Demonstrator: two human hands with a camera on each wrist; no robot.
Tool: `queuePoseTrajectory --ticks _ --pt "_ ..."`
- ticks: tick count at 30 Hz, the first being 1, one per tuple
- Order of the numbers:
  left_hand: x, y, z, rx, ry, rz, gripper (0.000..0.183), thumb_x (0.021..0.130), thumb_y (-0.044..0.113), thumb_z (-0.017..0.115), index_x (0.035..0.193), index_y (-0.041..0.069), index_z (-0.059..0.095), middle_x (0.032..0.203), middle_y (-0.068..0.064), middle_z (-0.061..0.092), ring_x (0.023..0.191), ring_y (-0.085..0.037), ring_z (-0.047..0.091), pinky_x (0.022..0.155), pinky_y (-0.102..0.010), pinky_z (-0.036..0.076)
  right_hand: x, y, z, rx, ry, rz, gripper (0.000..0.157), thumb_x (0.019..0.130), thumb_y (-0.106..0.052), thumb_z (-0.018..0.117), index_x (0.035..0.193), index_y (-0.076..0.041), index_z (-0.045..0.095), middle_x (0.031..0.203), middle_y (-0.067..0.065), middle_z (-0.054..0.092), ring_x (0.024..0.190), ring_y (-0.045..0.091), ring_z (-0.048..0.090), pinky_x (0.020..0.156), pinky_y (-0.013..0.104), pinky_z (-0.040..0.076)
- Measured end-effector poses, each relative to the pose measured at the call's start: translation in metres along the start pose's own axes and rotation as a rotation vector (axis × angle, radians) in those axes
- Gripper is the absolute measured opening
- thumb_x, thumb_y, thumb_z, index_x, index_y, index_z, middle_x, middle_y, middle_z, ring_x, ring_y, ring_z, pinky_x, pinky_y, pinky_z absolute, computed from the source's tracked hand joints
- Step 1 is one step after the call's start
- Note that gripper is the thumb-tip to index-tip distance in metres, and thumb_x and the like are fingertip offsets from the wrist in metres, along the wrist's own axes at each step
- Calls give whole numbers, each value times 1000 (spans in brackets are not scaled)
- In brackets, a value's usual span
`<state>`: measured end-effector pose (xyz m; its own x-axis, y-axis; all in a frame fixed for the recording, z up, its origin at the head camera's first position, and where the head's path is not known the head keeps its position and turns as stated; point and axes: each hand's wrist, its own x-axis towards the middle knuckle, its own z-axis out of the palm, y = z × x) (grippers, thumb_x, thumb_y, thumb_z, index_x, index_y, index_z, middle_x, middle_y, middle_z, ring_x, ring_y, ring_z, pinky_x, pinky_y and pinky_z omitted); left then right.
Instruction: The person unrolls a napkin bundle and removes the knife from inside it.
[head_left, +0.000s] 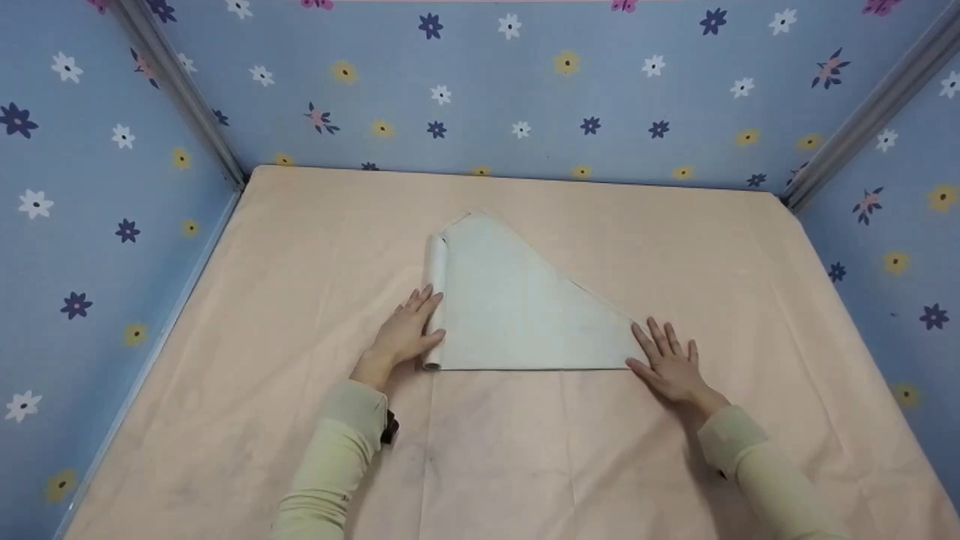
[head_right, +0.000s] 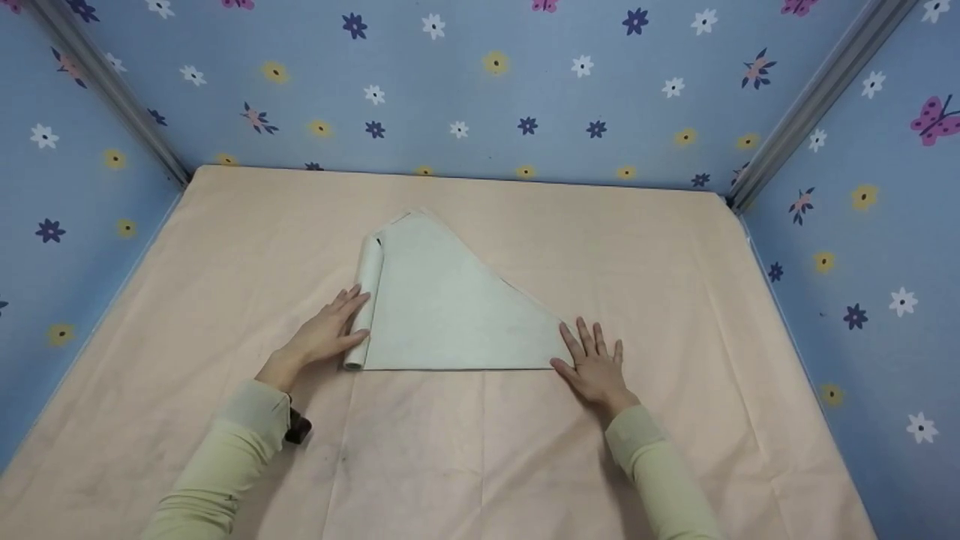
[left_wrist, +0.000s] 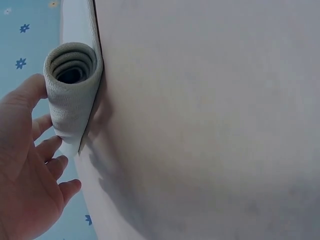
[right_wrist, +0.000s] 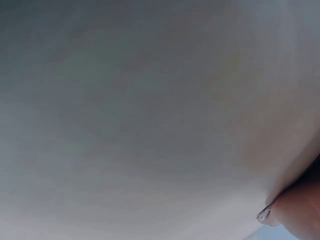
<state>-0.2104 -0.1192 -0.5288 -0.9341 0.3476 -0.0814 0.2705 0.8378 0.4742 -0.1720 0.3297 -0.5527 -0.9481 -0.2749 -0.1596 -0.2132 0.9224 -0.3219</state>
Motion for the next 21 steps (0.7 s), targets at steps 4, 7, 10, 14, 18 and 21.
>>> queuePoseTrajectory --ticks 4,7,10,14,18,21 --pt "-1 -2 -1 3 -7 0 63 87 34 51 140 8 27 146 -12 16 132 -30 12 104 -48 16 0 0 0 2 7 -4 66 91 -49 35 143 -15 13 147 14 1 132 37 -5 96 63 -9" --pt "-3 -4 -2 -1 -13 5 63 88 33 51 140 7 26 145 -13 17 132 -31 12 104 -48 16 0 1 0 7 5 -5 66 91 -49 35 143 -15 13 147 14 1 132 36 -5 96 62 -9" --pt "-5 -7 -4 -3 -19 10 63 88 33 51 140 7 26 145 -13 17 132 -31 12 104 -48 16 -1 1 1 10 1 -7 66 91 -49 34 143 -16 12 147 14 0 132 36 -6 95 62 -10" --pt "-7 -10 -6 -7 -28 7 63 89 34 49 140 7 26 145 -12 17 132 -30 11 105 -47 14 -1 1 0 11 7 -13 65 91 -49 35 143 -15 13 147 15 1 132 36 -5 95 63 -9" --pt "-8 -12 -7 0 -35 4 62 90 35 48 140 6 25 145 -13 17 132 -31 11 105 -48 14 -1 1 0 12 13 -13 65 91 -48 35 143 -14 14 147 15 2 132 36 -5 95 63 -10" --pt "-10 -14 -7 3 -43 2 62 90 35 47 140 6 24 145 -12 17 132 -31 11 105 -47 15 -1 0 1 14 9 -7 66 91 -49 34 143 -15 14 147 15 1 132 36 -6 95 62 -10"
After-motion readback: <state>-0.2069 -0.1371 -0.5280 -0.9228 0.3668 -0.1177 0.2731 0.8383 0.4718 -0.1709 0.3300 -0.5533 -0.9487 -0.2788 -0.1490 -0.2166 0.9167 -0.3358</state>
